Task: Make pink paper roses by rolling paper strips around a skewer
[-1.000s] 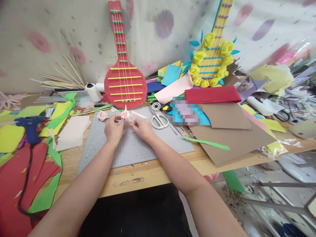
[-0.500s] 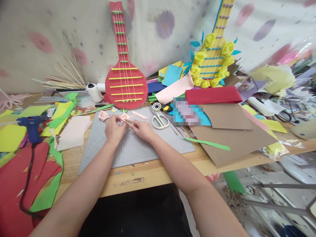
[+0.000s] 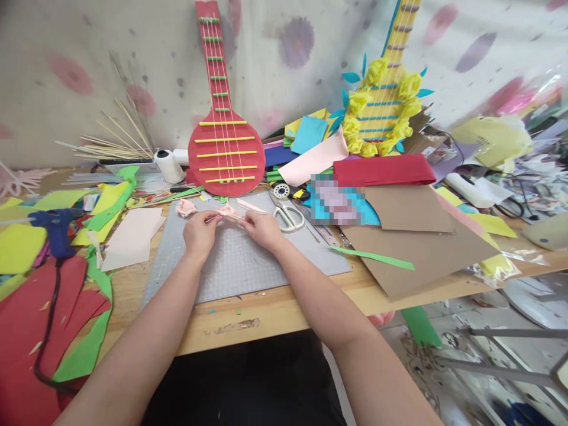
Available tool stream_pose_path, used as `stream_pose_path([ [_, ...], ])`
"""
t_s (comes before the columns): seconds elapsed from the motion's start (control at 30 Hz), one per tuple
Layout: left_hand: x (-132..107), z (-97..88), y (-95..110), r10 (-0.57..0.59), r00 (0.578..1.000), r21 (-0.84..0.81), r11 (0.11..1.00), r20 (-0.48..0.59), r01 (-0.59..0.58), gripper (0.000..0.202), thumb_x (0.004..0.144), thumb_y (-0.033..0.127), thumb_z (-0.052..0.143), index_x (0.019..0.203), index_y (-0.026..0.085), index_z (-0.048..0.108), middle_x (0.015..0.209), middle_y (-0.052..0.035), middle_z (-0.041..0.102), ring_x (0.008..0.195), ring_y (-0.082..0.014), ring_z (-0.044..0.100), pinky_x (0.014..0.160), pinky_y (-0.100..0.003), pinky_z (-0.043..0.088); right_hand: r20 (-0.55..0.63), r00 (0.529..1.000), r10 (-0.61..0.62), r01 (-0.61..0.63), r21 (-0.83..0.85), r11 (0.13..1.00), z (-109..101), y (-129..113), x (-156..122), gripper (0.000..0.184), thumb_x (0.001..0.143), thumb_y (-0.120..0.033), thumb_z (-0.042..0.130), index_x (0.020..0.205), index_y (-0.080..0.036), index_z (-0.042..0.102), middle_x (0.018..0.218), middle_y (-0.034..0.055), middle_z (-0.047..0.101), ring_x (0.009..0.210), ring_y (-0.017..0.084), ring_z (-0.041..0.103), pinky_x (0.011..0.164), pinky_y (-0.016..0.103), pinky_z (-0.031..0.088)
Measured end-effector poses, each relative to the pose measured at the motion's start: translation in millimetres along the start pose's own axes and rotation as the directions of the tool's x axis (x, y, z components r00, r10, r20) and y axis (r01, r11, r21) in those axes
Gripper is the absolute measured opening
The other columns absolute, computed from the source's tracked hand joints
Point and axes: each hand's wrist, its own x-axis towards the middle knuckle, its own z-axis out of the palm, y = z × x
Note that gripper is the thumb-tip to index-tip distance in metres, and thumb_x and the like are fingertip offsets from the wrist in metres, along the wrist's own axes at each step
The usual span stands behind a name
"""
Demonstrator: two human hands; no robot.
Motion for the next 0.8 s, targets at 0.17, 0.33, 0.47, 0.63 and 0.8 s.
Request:
stream_pose_path([
  [0.17, -1, 0.9, 1, -0.020, 1.000, 0.027, 0.999, -0.003, 0.020, 0.017, 0.076, 0.030, 0.057, 0.083, 0.022, 0.069, 0.085, -0.0067, 0.068, 0.076, -0.0219, 0.061, 0.068, -0.033, 0.042, -0.002, 0.999, -0.032, 0.032, -0.059, 0.998, -2, 2, -1, 0.031, 0.083, -0.041, 0.048, 0.069, -0.016, 0.059, 0.061, 0.0005, 0.056, 0.056, 0.010, 0.043, 0.054, 0.023, 0.023],
  [0.33, -4, 1.1, 5, -0.021, 1.000, 0.012, 1.000, -0.005, 0.021, 0.017, 0.075, 0.029, 0.056, 0.085, 0.022, 0.068, 0.088, -0.0045, 0.068, 0.082, -0.0197, 0.061, 0.072, -0.031, 0.043, 0.006, 0.998, -0.060, 0.061, -0.123, 0.991, 1, 5, -1, 0.035, 0.085, -0.043, 0.044, 0.068, -0.016, 0.060, 0.062, 0.0005, 0.056, 0.055, 0.009, 0.041, 0.053, 0.023, 0.021],
  [0.47, -5, 0.0, 8, -0.050, 0.999, 0.005, 0.999, 0.016, 0.050, 0.017, 0.074, 0.030, 0.055, 0.084, 0.021, 0.067, 0.089, -0.0031, 0.068, 0.081, -0.0176, 0.062, 0.071, -0.028, 0.043, 0.010, 0.998, -0.061, 0.062, -0.186, 0.981, 1, 1, -1, 0.037, 0.086, -0.043, 0.043, 0.069, -0.016, 0.060, 0.062, 0.0013, 0.057, 0.056, 0.010, 0.042, 0.054, 0.023, 0.021],
  [0.63, -5, -0.2, 10, -0.093, 0.996, -0.018, 0.995, 0.015, 0.094, 0.016, 0.071, 0.028, 0.056, 0.081, 0.020, 0.066, 0.086, -0.0029, 0.067, 0.079, -0.0171, 0.061, 0.071, -0.028, 0.044, 0.046, 0.996, -0.081, 0.090, -0.252, 0.964, 1, -2, -2, 0.037, 0.085, -0.048, 0.043, 0.073, -0.017, 0.061, 0.064, 0.0017, 0.059, 0.058, 0.011, 0.045, 0.055, 0.023, 0.021],
  [0.8, -4, 1.1, 9, -0.113, 0.993, -0.038, 0.993, 0.017, 0.113, 0.015, 0.070, 0.028, 0.056, 0.079, 0.021, 0.066, 0.084, -0.0024, 0.068, 0.079, -0.0175, 0.062, 0.072, -0.029, 0.044, 0.080, 0.989, -0.123, 0.141, -0.290, 0.947, 4, 0, -2, 0.037, 0.086, -0.048, 0.041, 0.080, -0.018, 0.062, 0.068, 0.0017, 0.062, 0.060, 0.012, 0.049, 0.056, 0.023, 0.022],
])
